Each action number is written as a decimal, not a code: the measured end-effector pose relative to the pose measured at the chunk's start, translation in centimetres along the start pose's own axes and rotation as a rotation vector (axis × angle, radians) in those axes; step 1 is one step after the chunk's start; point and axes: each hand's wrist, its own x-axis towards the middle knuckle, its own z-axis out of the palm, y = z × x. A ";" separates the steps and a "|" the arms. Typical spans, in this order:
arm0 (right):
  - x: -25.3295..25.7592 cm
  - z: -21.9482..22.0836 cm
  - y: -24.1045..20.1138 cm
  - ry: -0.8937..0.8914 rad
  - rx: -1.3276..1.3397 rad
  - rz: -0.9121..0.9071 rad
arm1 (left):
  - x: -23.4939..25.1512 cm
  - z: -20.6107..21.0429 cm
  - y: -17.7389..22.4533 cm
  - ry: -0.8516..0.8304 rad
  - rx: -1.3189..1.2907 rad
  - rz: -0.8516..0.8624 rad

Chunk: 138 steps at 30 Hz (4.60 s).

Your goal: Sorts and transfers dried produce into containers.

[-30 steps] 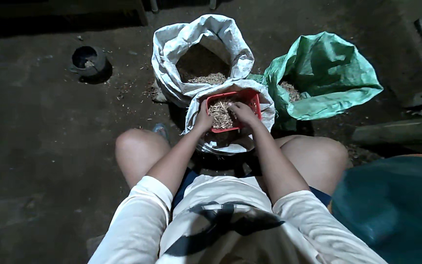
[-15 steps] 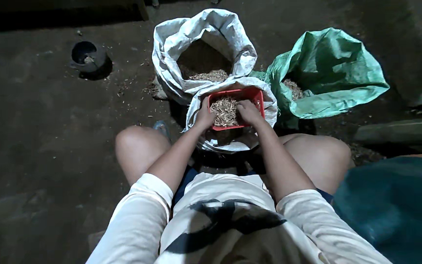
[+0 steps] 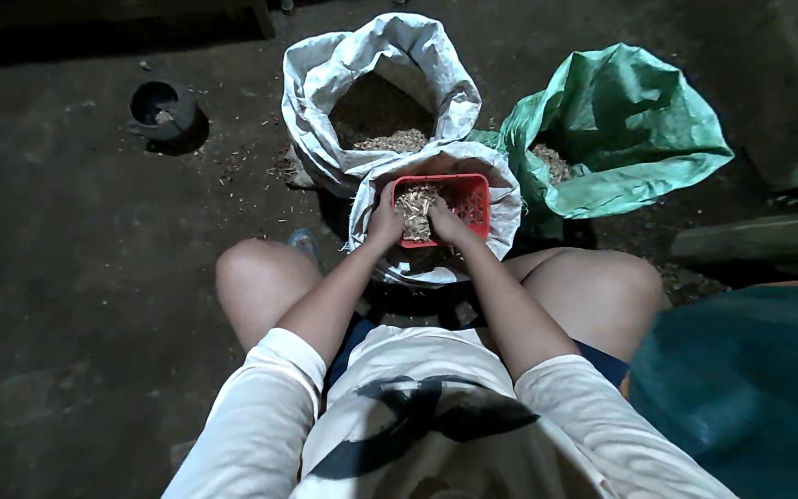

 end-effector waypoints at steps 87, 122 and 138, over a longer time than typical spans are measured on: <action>-0.6 2.5 -3.8 0.145 -0.179 -0.215 | 0.5 -0.3 -0.1 -0.039 -0.081 -0.043; 0.3 1.8 -2.0 0.176 -0.332 -0.177 | 0.4 0.1 -0.9 -0.080 -0.112 0.048; -2.0 -4.8 -0.1 0.177 -0.172 -0.155 | 0.0 0.1 0.0 -0.055 -0.146 0.024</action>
